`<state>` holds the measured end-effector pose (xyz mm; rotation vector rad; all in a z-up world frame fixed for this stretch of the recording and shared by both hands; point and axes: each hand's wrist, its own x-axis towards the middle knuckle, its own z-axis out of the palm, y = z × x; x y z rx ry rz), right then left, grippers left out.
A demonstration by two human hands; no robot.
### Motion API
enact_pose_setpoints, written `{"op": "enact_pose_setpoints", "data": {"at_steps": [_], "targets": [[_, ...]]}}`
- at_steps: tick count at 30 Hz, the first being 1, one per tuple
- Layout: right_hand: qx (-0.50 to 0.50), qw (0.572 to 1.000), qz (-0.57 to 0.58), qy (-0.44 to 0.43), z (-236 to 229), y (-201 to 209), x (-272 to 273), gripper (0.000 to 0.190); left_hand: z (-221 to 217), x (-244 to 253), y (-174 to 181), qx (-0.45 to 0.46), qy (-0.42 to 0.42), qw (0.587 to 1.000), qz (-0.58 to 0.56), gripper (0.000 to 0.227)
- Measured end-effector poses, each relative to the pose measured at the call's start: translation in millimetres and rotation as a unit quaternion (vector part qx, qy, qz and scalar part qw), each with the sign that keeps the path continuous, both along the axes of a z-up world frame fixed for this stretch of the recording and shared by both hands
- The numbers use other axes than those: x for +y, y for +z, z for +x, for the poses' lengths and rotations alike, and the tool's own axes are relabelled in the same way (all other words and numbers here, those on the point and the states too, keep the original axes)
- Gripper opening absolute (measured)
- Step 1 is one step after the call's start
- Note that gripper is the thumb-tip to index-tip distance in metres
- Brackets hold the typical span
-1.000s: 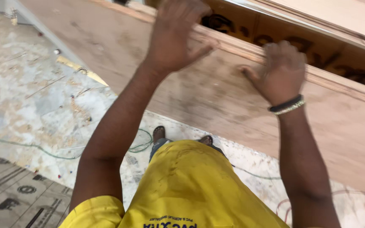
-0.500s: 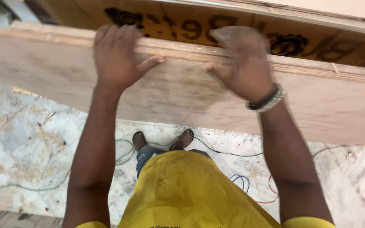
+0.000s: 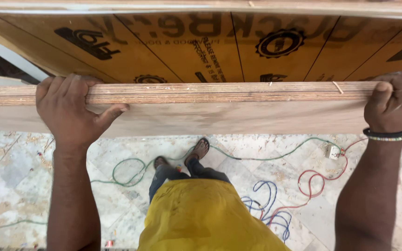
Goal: The person removes a hole saw bit from a power drill and inspects it. They then lift and position a large wooden panel into a cabinet frame, aligning it with the structure.
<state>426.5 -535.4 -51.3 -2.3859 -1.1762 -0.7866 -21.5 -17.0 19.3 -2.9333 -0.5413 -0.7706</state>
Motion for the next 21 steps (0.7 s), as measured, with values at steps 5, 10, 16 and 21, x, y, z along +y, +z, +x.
{"op": "enact_pose_setpoints", "data": {"at_steps": [5, 10, 16, 21], "targets": [[0.004, 0.997, 0.079, 0.010, 6.3, -33.5, -18.2, 0.074, -7.1, -8.2, 3.7, 0.012, 0.007, 1.000, -0.004, 0.074], [-0.047, 0.993, 0.104, 0.009, 1.7, -32.9, -20.7, 0.079, -18.3, -22.0, 7.3, 0.015, 0.018, 1.000, -0.005, 0.076], [-0.127, 0.987, 0.095, -0.026, -14.6, -20.9, -24.9, 0.078, -39.5, -34.7, 5.8, 0.028, 0.026, 0.999, -0.007, 0.075], [-0.132, 0.985, 0.108, 0.001, -52.8, -1.9, -27.1, 0.076, -57.7, -55.8, 12.2, 0.021, 0.029, 0.999, -0.027, 0.080]]}}
